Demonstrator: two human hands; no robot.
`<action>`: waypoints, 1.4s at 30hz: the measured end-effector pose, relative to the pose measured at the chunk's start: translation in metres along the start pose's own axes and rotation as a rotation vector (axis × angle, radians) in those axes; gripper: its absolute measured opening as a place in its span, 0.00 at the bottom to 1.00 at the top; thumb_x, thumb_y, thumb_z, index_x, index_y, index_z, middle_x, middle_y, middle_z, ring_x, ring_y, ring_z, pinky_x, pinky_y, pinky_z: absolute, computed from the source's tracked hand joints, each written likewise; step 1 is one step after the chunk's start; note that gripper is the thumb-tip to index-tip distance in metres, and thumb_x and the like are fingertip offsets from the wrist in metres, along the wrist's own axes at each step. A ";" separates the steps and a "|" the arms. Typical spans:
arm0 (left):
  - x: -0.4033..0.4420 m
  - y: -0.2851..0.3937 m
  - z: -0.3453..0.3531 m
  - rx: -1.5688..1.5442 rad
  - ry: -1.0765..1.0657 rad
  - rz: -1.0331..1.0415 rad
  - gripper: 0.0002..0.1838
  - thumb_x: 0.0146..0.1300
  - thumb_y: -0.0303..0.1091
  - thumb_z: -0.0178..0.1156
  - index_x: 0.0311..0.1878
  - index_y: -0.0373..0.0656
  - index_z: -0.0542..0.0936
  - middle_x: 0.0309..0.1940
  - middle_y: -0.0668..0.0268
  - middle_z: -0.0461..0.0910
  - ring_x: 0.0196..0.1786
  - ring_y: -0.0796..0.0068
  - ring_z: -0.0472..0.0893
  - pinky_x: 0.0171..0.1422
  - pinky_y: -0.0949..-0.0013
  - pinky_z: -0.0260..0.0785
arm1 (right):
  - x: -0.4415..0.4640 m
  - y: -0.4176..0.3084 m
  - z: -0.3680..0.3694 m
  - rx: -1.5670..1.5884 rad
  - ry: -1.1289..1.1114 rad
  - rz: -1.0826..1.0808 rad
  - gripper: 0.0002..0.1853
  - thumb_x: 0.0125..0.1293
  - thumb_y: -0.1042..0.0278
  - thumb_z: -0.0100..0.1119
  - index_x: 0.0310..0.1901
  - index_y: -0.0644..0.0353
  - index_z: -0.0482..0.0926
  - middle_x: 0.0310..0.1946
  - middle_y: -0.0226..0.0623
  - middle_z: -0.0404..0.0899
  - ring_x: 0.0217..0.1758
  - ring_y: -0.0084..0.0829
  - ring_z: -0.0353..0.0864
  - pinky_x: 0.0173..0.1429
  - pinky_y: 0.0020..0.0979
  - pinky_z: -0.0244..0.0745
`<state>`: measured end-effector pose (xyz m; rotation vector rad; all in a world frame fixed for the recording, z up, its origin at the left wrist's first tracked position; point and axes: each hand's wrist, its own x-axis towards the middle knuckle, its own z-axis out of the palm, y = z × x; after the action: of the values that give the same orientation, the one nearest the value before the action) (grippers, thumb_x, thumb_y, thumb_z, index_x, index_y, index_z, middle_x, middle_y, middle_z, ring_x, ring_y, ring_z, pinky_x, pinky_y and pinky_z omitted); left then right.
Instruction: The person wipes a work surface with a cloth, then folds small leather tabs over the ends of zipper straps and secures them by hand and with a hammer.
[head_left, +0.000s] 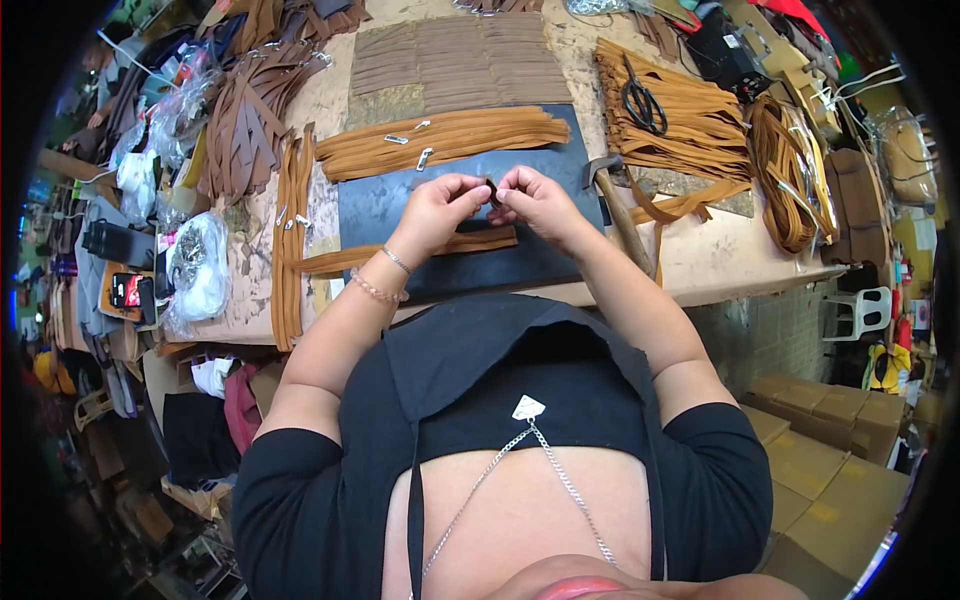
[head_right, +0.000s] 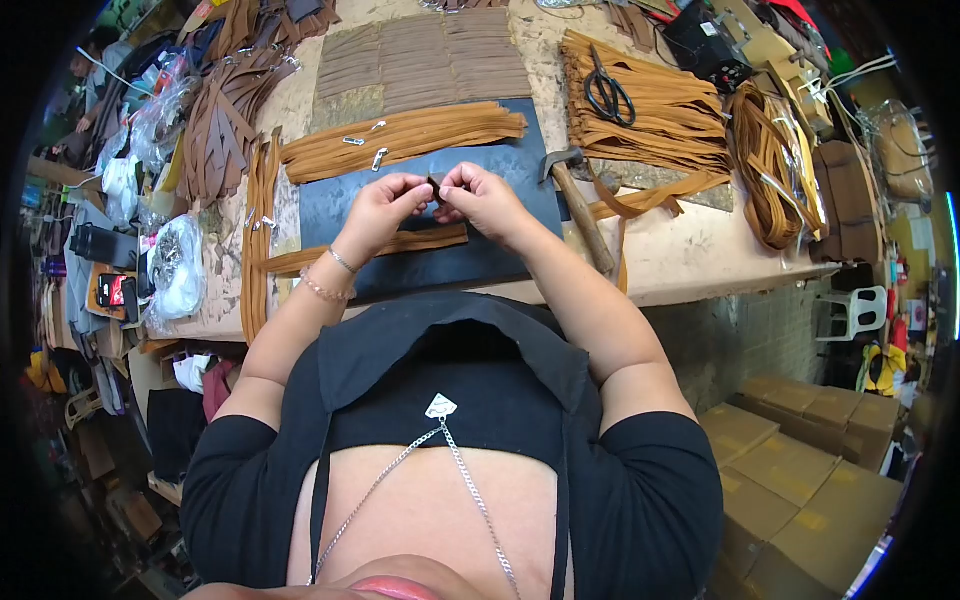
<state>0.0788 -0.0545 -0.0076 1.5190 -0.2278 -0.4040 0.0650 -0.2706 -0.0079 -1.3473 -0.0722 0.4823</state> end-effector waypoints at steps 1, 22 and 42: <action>-0.001 -0.002 0.000 0.051 0.015 0.006 0.13 0.74 0.37 0.68 0.52 0.37 0.86 0.40 0.73 0.86 0.42 0.86 0.79 0.48 0.77 0.74 | -0.001 0.001 0.000 -0.004 0.001 -0.007 0.06 0.79 0.66 0.59 0.48 0.57 0.74 0.43 0.34 0.85 0.46 0.26 0.87 0.54 0.30 0.85; -0.055 -0.015 0.015 1.135 -0.112 0.664 0.21 0.66 0.38 0.68 0.62 0.51 0.85 0.56 0.70 0.82 0.54 0.61 0.77 0.60 0.57 0.71 | -0.059 0.019 -0.025 -0.474 0.354 -0.195 0.06 0.74 0.73 0.65 0.49 0.62 0.82 0.41 0.30 0.86 0.44 0.22 0.83 0.53 0.27 0.79; -0.054 -0.026 0.014 1.152 -0.102 0.765 0.20 0.63 0.34 0.69 0.59 0.51 0.87 0.55 0.76 0.86 0.49 0.68 0.80 0.55 0.61 0.72 | -0.057 0.014 0.008 -0.796 0.394 0.042 0.11 0.65 0.65 0.75 0.39 0.60 0.82 0.33 0.32 0.85 0.38 0.24 0.80 0.46 0.31 0.78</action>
<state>0.0211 -0.0466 -0.0274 2.3371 -1.2300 0.3568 0.0072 -0.2829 -0.0071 -2.2068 0.1024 0.2087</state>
